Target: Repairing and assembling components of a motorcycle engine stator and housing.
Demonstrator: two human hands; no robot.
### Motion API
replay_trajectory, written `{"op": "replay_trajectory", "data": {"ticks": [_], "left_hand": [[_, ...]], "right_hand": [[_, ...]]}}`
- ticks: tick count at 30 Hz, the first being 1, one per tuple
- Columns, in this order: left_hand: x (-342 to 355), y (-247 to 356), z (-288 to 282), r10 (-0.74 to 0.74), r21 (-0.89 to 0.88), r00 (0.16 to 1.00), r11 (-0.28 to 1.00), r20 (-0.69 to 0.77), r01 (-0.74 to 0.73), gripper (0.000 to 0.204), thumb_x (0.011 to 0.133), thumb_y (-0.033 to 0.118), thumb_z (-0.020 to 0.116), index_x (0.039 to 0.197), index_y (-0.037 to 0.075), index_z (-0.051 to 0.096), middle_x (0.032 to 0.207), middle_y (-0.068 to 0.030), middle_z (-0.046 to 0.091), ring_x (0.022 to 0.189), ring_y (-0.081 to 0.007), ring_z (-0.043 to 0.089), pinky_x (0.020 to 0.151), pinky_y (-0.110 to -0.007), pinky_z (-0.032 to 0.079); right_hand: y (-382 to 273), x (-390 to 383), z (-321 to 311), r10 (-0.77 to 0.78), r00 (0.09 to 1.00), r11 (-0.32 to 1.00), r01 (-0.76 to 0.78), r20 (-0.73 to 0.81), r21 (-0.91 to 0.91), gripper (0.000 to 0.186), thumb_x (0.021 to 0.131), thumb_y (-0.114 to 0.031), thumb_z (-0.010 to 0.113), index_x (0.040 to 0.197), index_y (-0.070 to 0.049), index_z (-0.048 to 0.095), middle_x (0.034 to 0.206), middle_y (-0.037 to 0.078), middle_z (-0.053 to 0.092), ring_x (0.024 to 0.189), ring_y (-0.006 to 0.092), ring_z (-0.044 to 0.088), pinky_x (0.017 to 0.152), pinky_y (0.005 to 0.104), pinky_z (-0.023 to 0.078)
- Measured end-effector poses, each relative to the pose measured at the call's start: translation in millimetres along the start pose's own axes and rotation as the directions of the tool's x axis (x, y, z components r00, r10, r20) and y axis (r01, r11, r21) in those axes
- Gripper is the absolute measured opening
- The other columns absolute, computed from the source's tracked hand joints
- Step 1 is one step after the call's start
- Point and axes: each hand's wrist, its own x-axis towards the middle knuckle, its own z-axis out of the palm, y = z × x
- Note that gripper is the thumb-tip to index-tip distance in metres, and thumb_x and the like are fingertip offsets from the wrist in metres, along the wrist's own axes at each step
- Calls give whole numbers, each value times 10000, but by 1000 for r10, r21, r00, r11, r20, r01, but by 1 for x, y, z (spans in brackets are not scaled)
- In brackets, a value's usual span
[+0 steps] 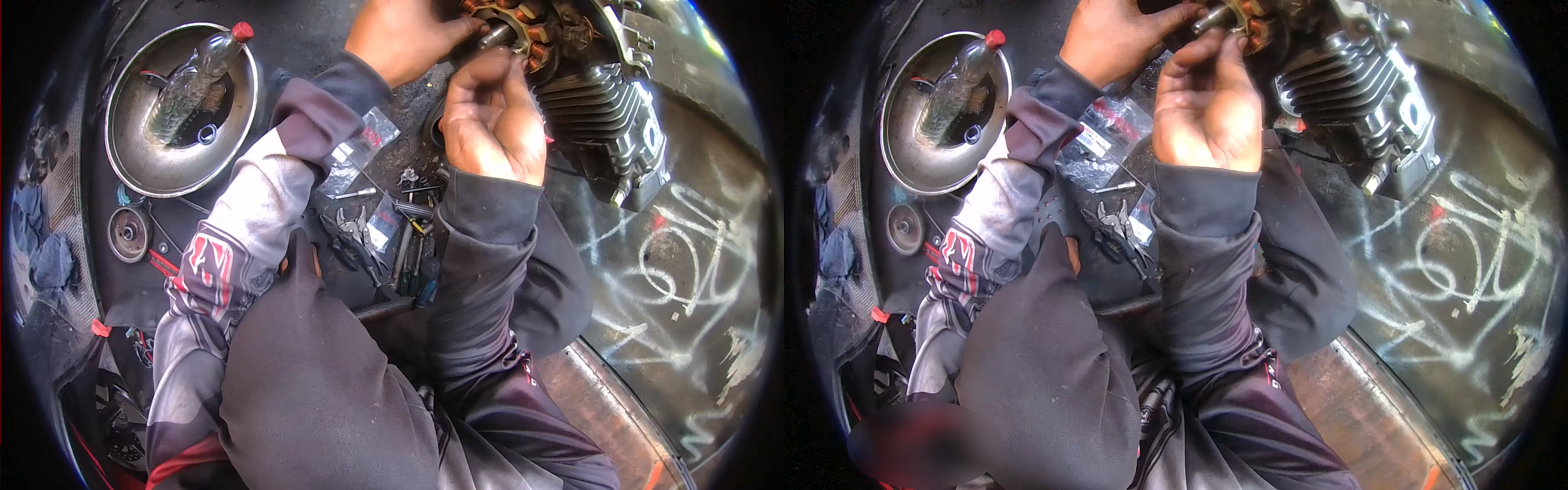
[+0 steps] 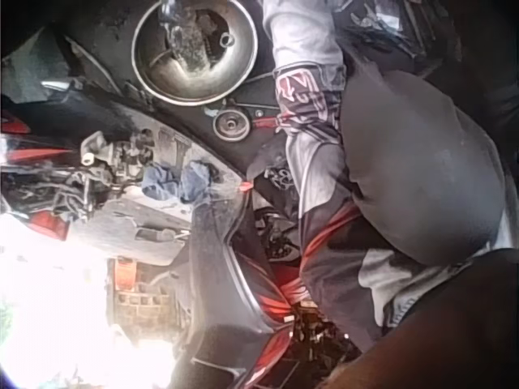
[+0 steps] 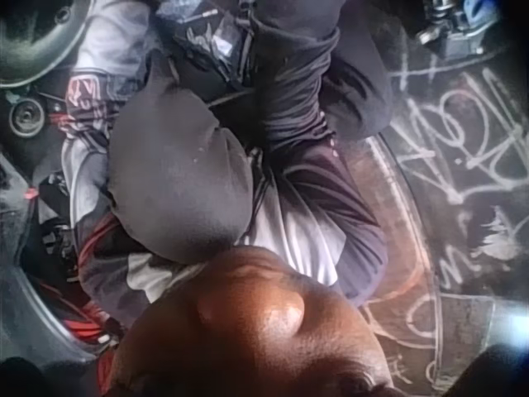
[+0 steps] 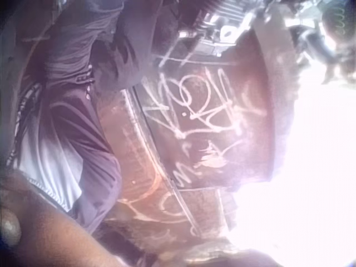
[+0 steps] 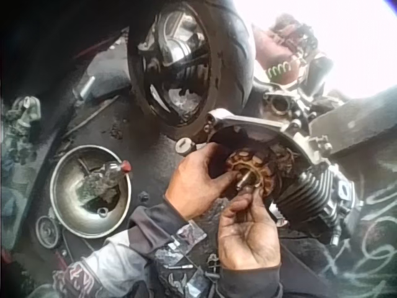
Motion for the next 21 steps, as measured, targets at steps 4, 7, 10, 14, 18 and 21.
{"op": "replay_trajectory", "data": {"ticks": [4, 7, 10, 14, 18, 21], "left_hand": [[-1, -2, 0, 54, 112, 996, 993, -70, -46, 397, 778, 168, 738, 1102, -32, 622, 990, -196, 690, 940, -310, 682, 811, -368, 531], [1, 2, -5, 24, 77, 999, 997, 30, -26, 409, 782, 173, 738, 1111, -39, 621, 993, -203, 690, 943, -315, 682, 816, -369, 531], [-3, 12, -12, 12, 118, 995, 993, 99, -23, 401, 796, 172, 728, 1119, -40, 618, 996, -200, 692, 948, -313, 683, 819, -364, 532], [-34, 2, -41, 12, 95, 992, 995, 124, -24, 301, 850, 155, 710, 1105, 5, 655, 938, -145, 694, 825, -224, 686, 724, -324, 537], [-80, -32, -60, -259, 64, 961, 965, 96, 254, 266, 934, 151, 653, 1163, 17, 634, 987, -68, 708, 900, -117, 655, 797, -228, 519], [-121, -68, -70, -452, 278, 876, 874, 166, 399, 217, 910, 141, 658, 1093, 23, 674, 975, -95, 712, 894, -139, 673, 770, -274, 521]], "right_hand": [[-14, 11, 0, 151, 988, 980, -148, -13, 133, 159, 941, -24, 579, 1068, 71, 567, 993, 166, 602, 830, 251, 616, 752, 362, 585], [-10, -6, 11, 138, 988, 985, -144, 69, 98, 157, 934, 2, 574, 1070, 79, 560, 1036, 188, 594, 874, 275, 611, 800, 372, 577], [-21, 6, 4, 157, 986, 975, -164, 54, 151, 160, 916, 28, 586, 1066, 80, 562, 1008, 184, 610, 910, 284, 608, 832, 375, 569], [-21, 7, 2, 237, 971, 943, -239, 37, 230, 146, 913, 34, 590, 1050, 79, 570, 969, 181, 616, 907, 281, 608, 813, 361, 573], [-23, 4, 4, 281, 957, 928, -290, 74, 232, 120, 935, 18, 555, 1032, 85, 577, 950, 184, 610, 905, 279, 608, 800, 355, 576], [-22, 4, 10, 387, 914, 845, -406, 127, 347, 136, 948, -16, 535, 1019, 89, 583, 943, 185, 607, 908, 275, 607, 792, 354, 579]]}}
